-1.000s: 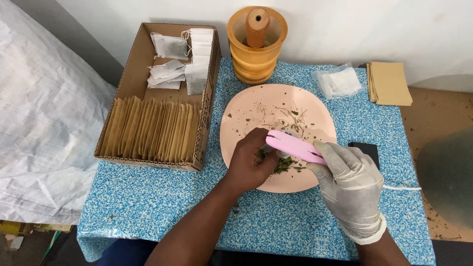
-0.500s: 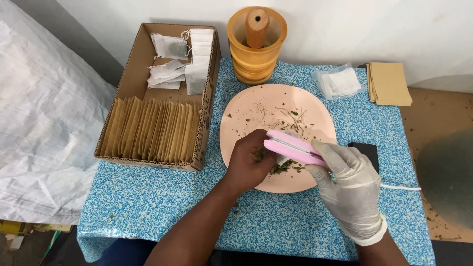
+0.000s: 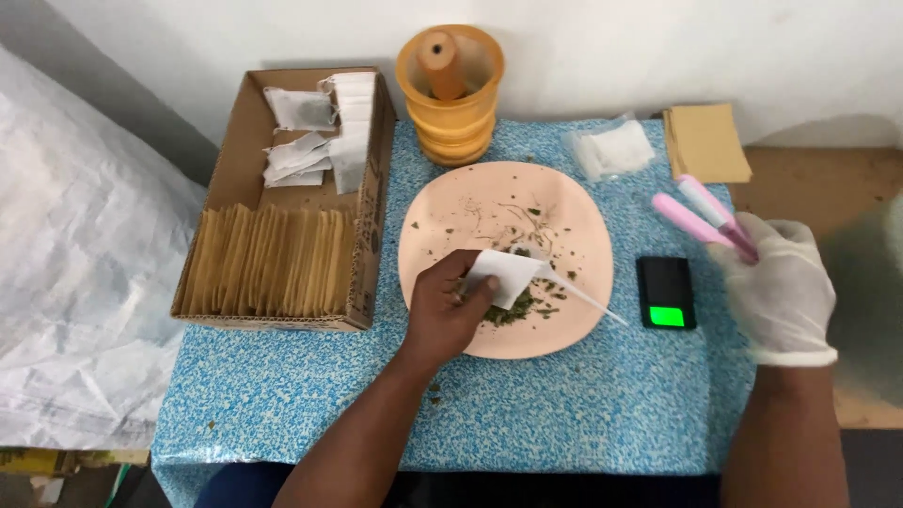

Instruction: The person fills white tea bags with dried green leaves using a plastic spoon, weighs them on a digital scale, and seals them with a pink heat sealer. They then place the sealed tea bags into brown paper envelopes.

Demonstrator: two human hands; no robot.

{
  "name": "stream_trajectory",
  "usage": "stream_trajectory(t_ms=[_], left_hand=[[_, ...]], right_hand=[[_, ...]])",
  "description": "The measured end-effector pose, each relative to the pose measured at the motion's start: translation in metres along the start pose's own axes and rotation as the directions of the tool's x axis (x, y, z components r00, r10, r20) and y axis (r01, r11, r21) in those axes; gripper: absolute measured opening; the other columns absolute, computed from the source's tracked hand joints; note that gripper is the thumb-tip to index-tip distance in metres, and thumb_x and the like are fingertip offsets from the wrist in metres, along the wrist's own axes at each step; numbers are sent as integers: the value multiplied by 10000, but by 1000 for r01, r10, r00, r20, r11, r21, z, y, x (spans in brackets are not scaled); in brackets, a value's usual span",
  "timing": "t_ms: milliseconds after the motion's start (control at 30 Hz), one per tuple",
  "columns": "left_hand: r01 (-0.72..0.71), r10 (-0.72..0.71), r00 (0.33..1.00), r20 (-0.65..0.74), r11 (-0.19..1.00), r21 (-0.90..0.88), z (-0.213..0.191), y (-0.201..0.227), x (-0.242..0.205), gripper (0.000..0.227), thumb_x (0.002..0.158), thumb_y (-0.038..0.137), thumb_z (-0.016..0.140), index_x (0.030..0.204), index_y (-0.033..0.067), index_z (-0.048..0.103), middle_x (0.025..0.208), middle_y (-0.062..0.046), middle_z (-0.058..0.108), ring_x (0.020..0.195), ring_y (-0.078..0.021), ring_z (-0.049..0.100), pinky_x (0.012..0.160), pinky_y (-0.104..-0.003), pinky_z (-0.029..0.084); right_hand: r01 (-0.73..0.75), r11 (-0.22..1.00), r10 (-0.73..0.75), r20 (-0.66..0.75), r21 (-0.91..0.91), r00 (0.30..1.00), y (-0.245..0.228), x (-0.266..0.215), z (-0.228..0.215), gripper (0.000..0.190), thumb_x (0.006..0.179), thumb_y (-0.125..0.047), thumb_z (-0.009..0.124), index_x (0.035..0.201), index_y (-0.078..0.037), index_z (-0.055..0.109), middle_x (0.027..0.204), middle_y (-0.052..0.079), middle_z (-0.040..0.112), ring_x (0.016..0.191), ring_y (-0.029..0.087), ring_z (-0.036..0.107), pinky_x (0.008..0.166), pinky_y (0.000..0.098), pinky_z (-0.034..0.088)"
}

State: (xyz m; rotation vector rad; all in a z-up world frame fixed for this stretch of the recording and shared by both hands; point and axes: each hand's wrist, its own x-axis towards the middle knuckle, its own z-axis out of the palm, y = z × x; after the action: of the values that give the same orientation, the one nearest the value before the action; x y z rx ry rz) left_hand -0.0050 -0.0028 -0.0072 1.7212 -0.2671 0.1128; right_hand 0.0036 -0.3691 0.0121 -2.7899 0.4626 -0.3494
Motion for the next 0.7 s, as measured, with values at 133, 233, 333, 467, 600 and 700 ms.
stream_trajectory(t_ms=[133, 233, 333, 467, 600, 700], left_hand=[[-13, 14, 1000, -10, 994, 107, 1, 9, -3, 203, 925, 247, 639, 1090, 135, 676, 955, -25, 697, 859, -196, 645, 614, -365, 492], [145, -146, 985, -96, 989, -11, -1, 19, -6, 161, 893, 150, 667, 1036, 91, 714, 950, -42, 731, 890, -195, 676, 637, -326, 563], [78, -78, 991, -109, 997, -1, -9, 31, -10, 84, 937, 155, 641, 979, 109, 697, 892, -16, 690, 839, -160, 623, 645, -317, 485], [256, -248, 956, -158, 966, 35, -21, 34, -36, 151, 905, 199, 662, 1003, 105, 727, 882, -14, 711, 802, -151, 641, 656, -330, 497], [432, -414, 881, -228, 901, 33, -26, 29, -66, 225, 913, 202, 667, 1094, 102, 755, 887, -26, 707, 761, -152, 595, 648, -322, 487], [377, -347, 912, -217, 919, 115, -30, 15, -80, 158, 924, 192, 657, 1029, 98, 729, 993, -25, 675, 864, -203, 642, 648, -356, 506]], right_hand=[[13, 1000, -13, -13, 10, 1000, 32, 9, 17, 486, 948, -426, 718, 1365, -178, 708, 1256, 134, 576, 1044, 325, 618, 875, 437, 479], [24, 999, -24, -2, -33, 1000, 35, 9, 22, 498, 969, -446, 689, 1389, -178, 690, 1246, 130, 585, 1117, 340, 572, 842, 495, 508], [38, 999, -38, -28, -5, 999, 36, 11, 27, 529, 954, -452, 730, 1376, -134, 701, 1239, 137, 599, 1140, 335, 559, 847, 477, 511], [22, 1000, -22, 15, 5, 1000, 31, 12, 28, 501, 943, -454, 728, 1352, -165, 701, 1250, 172, 590, 1156, 375, 540, 872, 503, 488], [32, 999, -33, 44, 7, 999, 19, 8, 19, 468, 984, -425, 715, 1345, -127, 710, 1173, 204, 632, 1074, 424, 588, 826, 530, 506], [21, 1000, -22, 28, 8, 999, 15, 4, 14, 461, 1017, -442, 682, 1361, -136, 703, 1179, 212, 642, 1109, 419, 574, 825, 544, 515]])
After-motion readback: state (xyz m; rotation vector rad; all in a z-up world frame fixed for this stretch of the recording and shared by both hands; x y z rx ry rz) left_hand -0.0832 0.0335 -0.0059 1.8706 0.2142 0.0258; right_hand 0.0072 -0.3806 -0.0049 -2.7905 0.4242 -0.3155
